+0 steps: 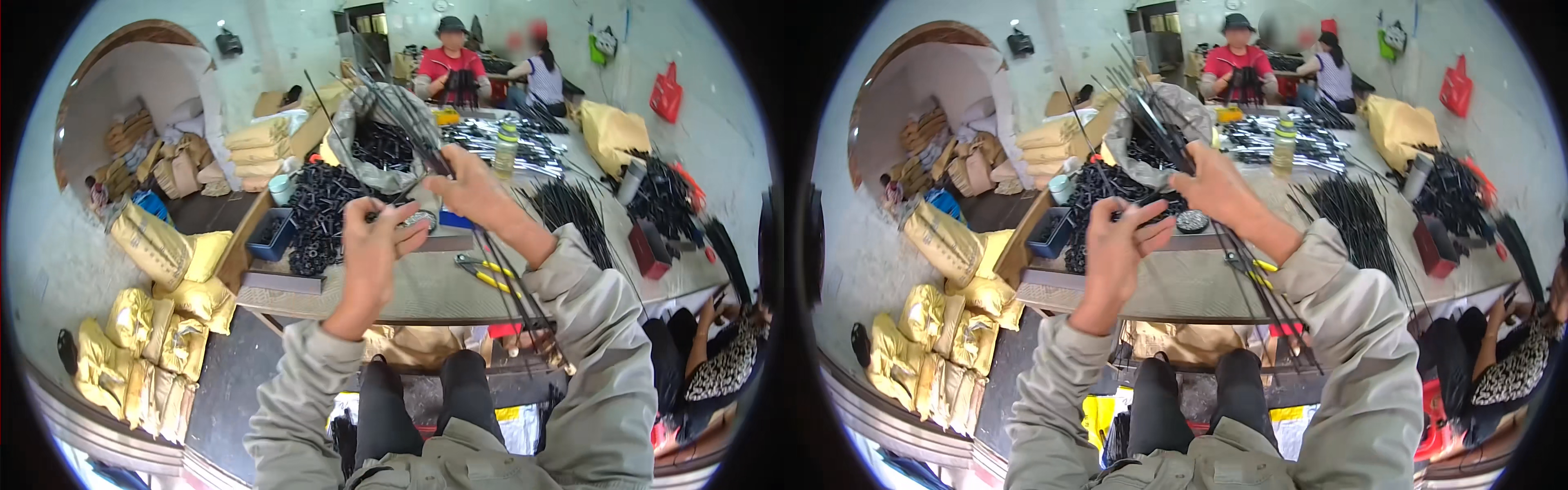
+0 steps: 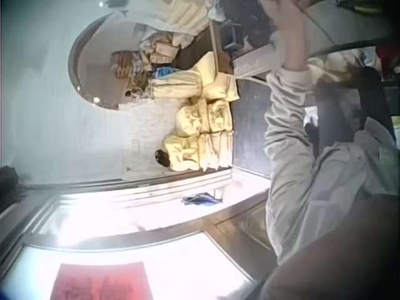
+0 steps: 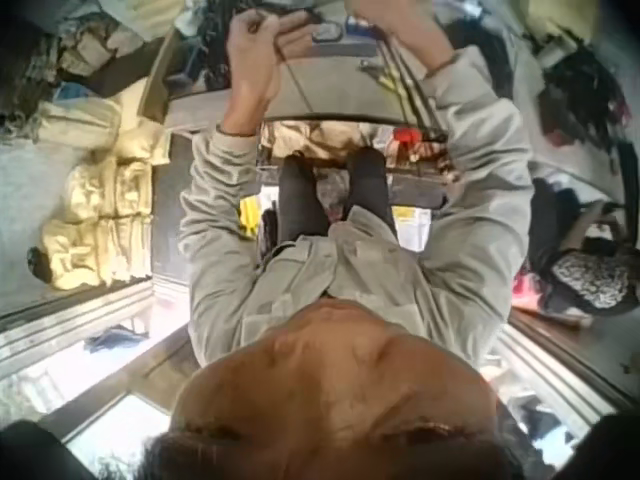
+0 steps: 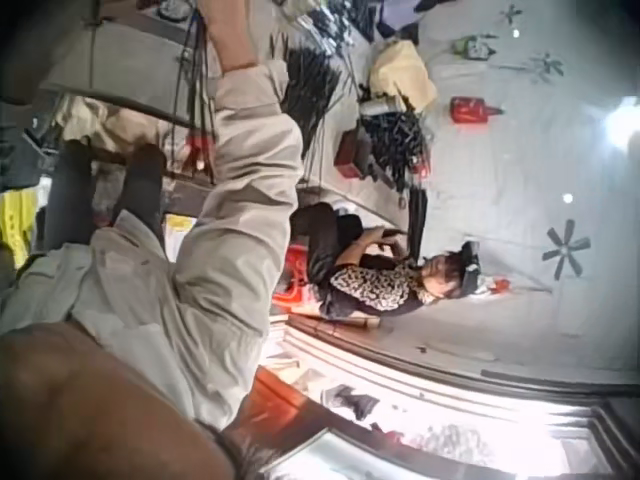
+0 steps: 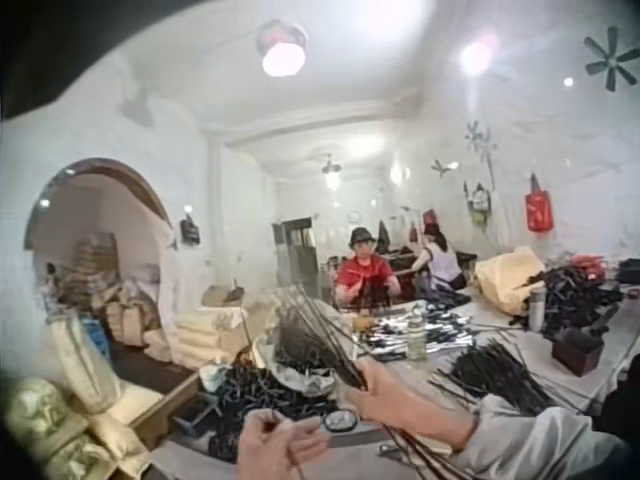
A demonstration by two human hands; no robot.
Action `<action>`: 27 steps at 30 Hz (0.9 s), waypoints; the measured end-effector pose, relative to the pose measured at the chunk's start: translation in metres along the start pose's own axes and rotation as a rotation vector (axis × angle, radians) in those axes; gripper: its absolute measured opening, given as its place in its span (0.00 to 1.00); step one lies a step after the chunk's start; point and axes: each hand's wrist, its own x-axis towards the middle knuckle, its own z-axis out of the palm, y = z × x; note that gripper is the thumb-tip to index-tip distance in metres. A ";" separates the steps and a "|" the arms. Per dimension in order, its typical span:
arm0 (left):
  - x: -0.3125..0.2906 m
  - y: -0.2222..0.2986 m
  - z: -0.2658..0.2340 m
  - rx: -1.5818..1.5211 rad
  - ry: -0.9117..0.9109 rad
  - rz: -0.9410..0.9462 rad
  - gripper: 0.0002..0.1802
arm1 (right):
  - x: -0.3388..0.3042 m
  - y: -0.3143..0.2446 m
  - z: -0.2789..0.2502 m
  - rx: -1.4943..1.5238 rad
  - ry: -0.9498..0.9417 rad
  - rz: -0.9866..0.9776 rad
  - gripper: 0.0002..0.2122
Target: Assembling small plastic components onto black cable bundles using hand tools.
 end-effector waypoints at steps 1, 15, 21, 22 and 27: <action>0.005 -0.006 0.000 -0.104 0.040 0.039 0.13 | 0.004 -0.003 0.017 0.014 -0.031 -0.055 0.11; 0.058 -0.012 -0.020 -0.065 0.041 0.218 0.31 | -0.070 0.070 0.092 -0.310 0.369 -0.470 0.09; 0.031 -0.010 -0.002 0.218 -0.034 0.276 0.26 | -0.105 0.062 0.079 0.598 -0.155 -0.020 0.07; 0.023 -0.021 0.011 0.222 -0.022 0.281 0.26 | -0.110 0.059 0.059 0.542 -0.081 -0.024 0.08; -0.034 -0.037 0.006 0.351 -0.044 0.130 0.29 | -0.109 0.057 0.039 0.550 0.015 -0.133 0.13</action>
